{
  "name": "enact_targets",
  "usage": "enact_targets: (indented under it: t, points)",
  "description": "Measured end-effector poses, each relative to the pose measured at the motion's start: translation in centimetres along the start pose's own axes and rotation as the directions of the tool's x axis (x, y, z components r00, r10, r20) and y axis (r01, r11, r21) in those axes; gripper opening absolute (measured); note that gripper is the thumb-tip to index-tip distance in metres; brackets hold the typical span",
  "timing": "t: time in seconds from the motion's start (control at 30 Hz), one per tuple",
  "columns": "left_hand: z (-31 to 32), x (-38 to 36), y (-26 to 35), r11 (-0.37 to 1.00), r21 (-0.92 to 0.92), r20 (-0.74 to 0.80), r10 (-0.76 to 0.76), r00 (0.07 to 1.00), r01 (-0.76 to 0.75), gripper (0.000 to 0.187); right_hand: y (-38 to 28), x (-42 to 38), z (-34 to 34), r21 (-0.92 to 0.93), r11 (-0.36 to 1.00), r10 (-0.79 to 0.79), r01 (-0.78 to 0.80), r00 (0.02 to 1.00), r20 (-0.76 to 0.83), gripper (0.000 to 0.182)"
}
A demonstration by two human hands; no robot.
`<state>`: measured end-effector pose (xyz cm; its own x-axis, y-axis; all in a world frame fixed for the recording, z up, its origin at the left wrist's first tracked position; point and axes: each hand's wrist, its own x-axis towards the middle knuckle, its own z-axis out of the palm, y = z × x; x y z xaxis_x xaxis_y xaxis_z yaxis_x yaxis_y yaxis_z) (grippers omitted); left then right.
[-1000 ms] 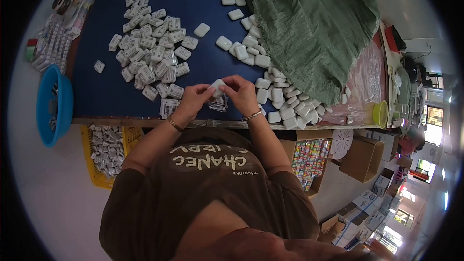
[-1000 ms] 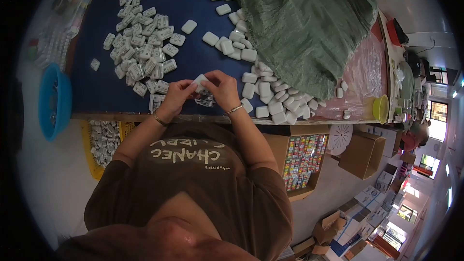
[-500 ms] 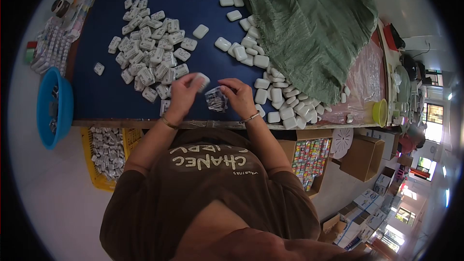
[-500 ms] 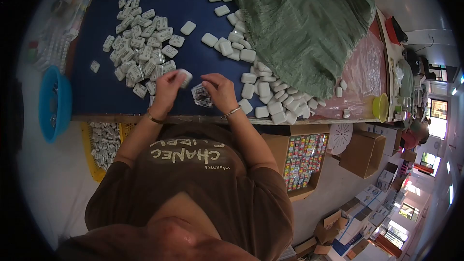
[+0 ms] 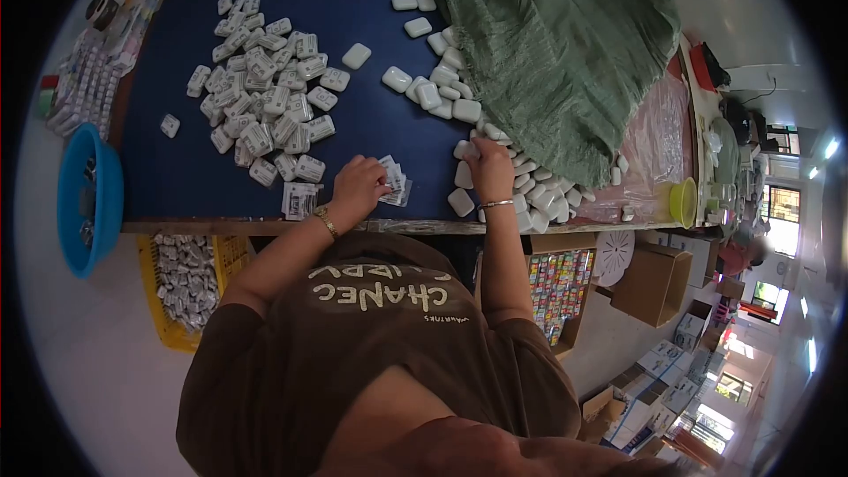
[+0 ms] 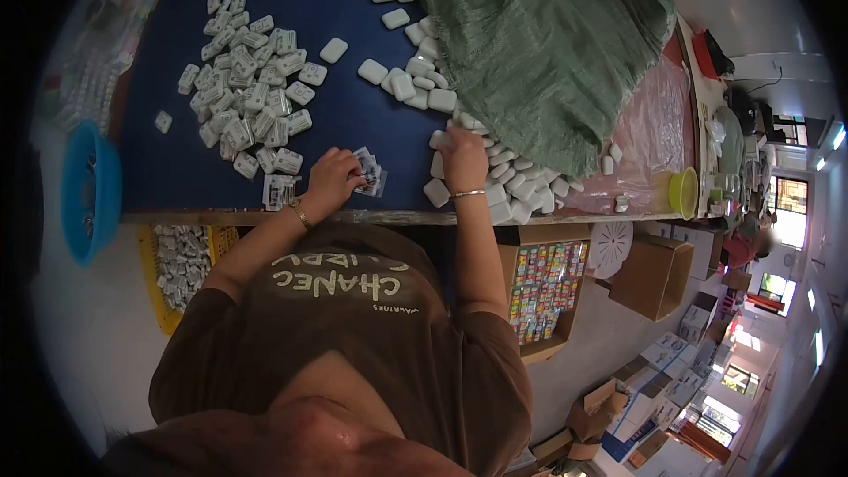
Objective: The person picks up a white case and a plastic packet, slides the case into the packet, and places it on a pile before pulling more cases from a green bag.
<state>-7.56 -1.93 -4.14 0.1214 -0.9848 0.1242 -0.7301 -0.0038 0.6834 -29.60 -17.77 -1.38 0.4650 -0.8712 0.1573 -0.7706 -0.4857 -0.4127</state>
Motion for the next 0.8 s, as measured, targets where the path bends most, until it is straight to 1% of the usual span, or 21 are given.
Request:
enact_targets:
  t: [0.07, 0.1, 0.17, 0.2, 0.23, 0.27, 0.3, 0.37, 0.4, 0.43, 0.47, 0.5, 0.53, 0.57, 0.6, 0.63, 0.67, 0.7, 0.73, 0.77, 0.8]
  points:
    - [0.4, -0.1, -0.3, 1.000, 0.011, -0.022, 0.017, 1.000, -0.017, 0.021, -1.8, 0.0, -0.2, -0.148, 0.985, -0.097, 0.090, 0.994, -0.044, 0.037]
    - [0.5, -0.2, -0.5, 0.999, 0.019, -0.036, 0.035, 0.999, -0.035, 0.020, -2.2, 0.1, -0.1, -0.143, 0.986, -0.098, 0.090, 0.994, -0.046, 0.037]
    - [0.3, -0.2, -0.2, 1.000, 0.013, -0.057, 0.009, 0.998, -0.008, 0.018, -2.8, 0.2, 0.3, -0.271, 0.962, 0.023, -0.018, 1.000, 0.017, 0.034]
    - [0.2, -0.2, -0.1, 1.000, 0.003, -0.081, -0.018, 0.997, 0.019, 0.017, -2.7, 0.2, 0.6, -0.266, 0.964, 0.021, -0.016, 1.000, 0.018, 0.034]
    - [0.3, -0.3, -0.3, 1.000, 0.006, -0.081, -0.022, 0.997, 0.023, 0.017, -2.6, 0.2, 0.8, -0.202, 0.979, -0.018, 0.015, 1.000, -0.011, 0.032]
    - [0.5, -0.1, -0.6, 1.000, 0.010, -0.077, -0.011, 0.997, 0.012, 0.015, -2.6, 0.1, 1.0, -0.141, 0.989, -0.055, 0.049, 0.998, -0.043, 0.031]
    - [0.6, 0.0, -0.8, 1.000, 0.014, -0.075, -0.001, 0.997, 0.002, 0.014, -2.6, 0.0, 1.2, -0.140, 0.989, -0.060, 0.054, 0.997, -0.041, 0.031]
    - [0.5, 0.0, -0.7, 1.000, 0.007, -0.088, 0.000, 0.996, 0.001, 0.011, -4.3, -0.5, 0.8, 0.166, 0.978, 0.108, -0.128, 0.987, 0.123, 0.027]
    - [0.5, 0.1, -0.7, 1.000, 0.001, -0.097, 0.005, 0.995, -0.005, 0.009, -5.0, -0.6, 0.3, 0.166, 0.978, 0.107, -0.126, 0.987, 0.120, 0.027]
    - [0.5, 0.1, -0.8, 1.000, 0.001, -0.097, 0.007, 0.995, -0.007, 0.009, -6.0, -0.6, -0.6, 0.354, 0.894, 0.180, -0.274, 0.944, 0.277, 0.026]
    - [0.5, 0.1, -1.1, 0.999, -0.049, -0.109, -0.026, 0.994, 0.021, 0.008, -6.5, -0.7, -0.9, 0.497, 0.753, 0.210, -0.431, 0.874, 0.439, 0.025]
    - [0.4, 0.0, -1.3, 0.994, -0.097, -0.117, -0.060, 0.991, 0.049, 0.008, -6.1, -0.9, -0.3, 0.498, 0.751, 0.212, -0.433, 0.873, 0.439, 0.025]
    - [0.0, 0.0, -1.5, 0.994, -0.095, -0.113, -0.060, 0.992, 0.050, 0.008, -5.8, -1.2, 0.4, 0.660, 0.648, 0.079, -0.381, 0.895, 0.439, 0.025]
    - [-0.5, 0.1, -1.7, 0.975, -0.187, -0.074, -0.134, 0.988, 0.118, 0.009, -5.6, -1.5, 1.0, 0.794, 0.510, -0.051, -0.331, 0.910, 0.412, 0.025]
    - [-0.8, 0.2, -1.9, 0.943, -0.274, -0.031, -0.204, 0.979, 0.188, 0.010, -5.4, -1.9, 1.7, 0.795, 0.508, -0.051, -0.333, 0.909, 0.413, 0.025]
    - [-0.8, 0.3, -2.0, 0.944, -0.272, -0.031, -0.205, 0.978, 0.189, 0.010, -6.1, -2.0, 1.9, 0.845, 0.431, -0.084, -0.315, 0.919, 0.385, 0.025]
    - [-0.8, 0.4, -2.1, 0.756, -0.528, 0.119, -0.384, 0.916, 0.386, 0.013, -6.9, -2.2, 2.2, 0.888, 0.352, -0.116, -0.296, 0.928, 0.355, 0.026]
    - [-0.8, 0.4, -2.1, 0.464, -0.698, 0.309, -0.492, 0.814, 0.546, 0.016, -7.8, -2.5, 2.6, 0.888, 0.351, -0.119, -0.296, 0.927, 0.356, 0.026]
    - [-1.1, 0.4, -1.8, 0.464, -0.699, 0.307, -0.493, 0.814, 0.545, 0.016, -8.9, -2.8, 3.0, 0.890, 0.403, -0.083, -0.213, 0.960, 0.267, 0.027]
    - [-1.3, 0.2, -1.5, 0.211, -0.841, 0.359, -0.469, 0.807, 0.498, 0.018, -9.7, -3.0, 3.2, 0.880, 0.456, -0.053, -0.131, 0.983, 0.174, 0.027]
    - [-1.6, 0.2, -1.2, -0.064, -0.905, 0.404, -0.431, 0.806, 0.420, 0.021, -10.2, -3.1, 3.0, 0.881, 0.455, -0.055, -0.130, 0.983, 0.173, 0.027]
